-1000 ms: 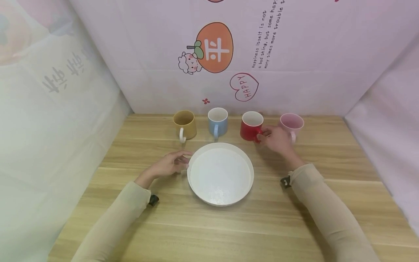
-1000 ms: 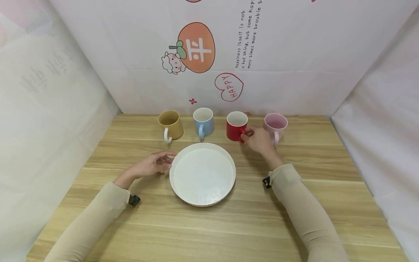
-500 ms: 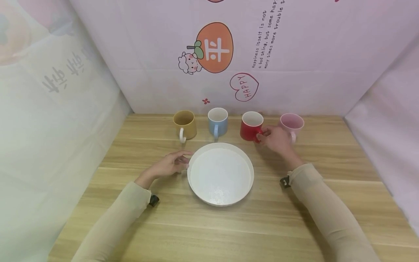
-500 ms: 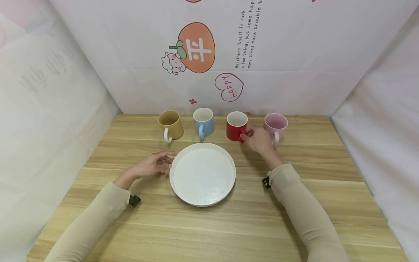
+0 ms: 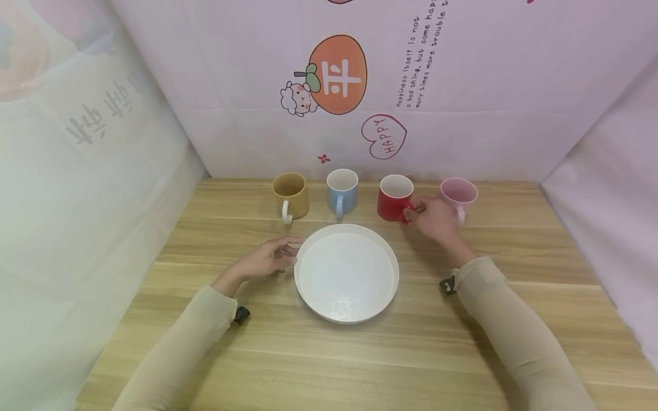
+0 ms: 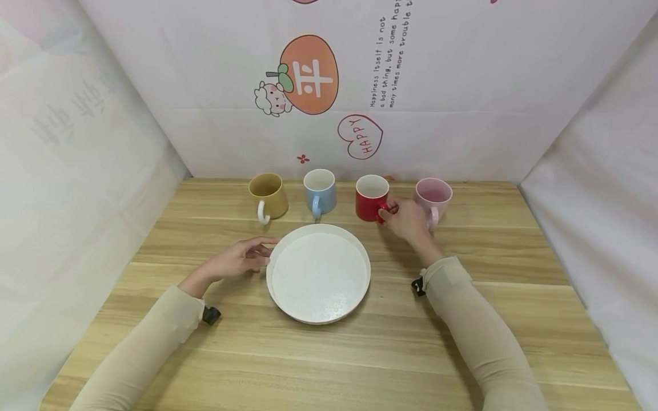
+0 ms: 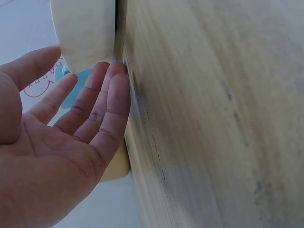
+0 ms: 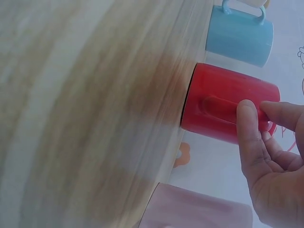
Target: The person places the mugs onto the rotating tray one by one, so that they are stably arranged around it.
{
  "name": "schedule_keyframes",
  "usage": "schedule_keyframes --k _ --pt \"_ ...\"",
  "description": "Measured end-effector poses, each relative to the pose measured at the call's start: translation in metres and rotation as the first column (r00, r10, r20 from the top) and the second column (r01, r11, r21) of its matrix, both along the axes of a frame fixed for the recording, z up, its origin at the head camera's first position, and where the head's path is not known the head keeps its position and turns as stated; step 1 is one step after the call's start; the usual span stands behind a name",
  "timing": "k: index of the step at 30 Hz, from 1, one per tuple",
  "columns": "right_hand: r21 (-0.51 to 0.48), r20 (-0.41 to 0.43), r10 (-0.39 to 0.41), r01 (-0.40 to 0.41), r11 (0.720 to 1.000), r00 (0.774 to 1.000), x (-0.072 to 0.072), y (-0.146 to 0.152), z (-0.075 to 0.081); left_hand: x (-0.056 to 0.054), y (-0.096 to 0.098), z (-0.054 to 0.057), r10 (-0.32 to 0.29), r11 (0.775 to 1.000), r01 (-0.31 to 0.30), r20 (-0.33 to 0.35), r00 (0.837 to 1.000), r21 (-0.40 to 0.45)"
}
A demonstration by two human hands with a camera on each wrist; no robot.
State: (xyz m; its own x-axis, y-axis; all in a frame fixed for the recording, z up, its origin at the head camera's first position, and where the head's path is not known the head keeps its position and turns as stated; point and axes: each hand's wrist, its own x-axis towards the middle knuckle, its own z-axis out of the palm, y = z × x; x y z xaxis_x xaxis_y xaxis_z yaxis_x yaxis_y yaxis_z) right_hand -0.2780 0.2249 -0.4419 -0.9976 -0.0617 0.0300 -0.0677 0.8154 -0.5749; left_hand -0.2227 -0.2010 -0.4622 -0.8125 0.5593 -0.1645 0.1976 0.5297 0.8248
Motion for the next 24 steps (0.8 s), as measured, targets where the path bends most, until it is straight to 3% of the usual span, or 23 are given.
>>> schedule_keyframes --k 11,24 --pt "-0.007 -0.073 -0.006 0.006 1.000 0.997 0.0017 0.0016 -0.0023 -0.0013 -0.0024 -0.0016 -0.022 1.000 0.023 -0.045 0.999 0.007" --pt "-0.041 -0.120 0.001 -0.006 0.999 0.993 0.0082 -0.0001 0.0021 -0.0004 -0.0023 -0.0019 -0.011 1.000 0.010 -0.032 0.999 -0.009"
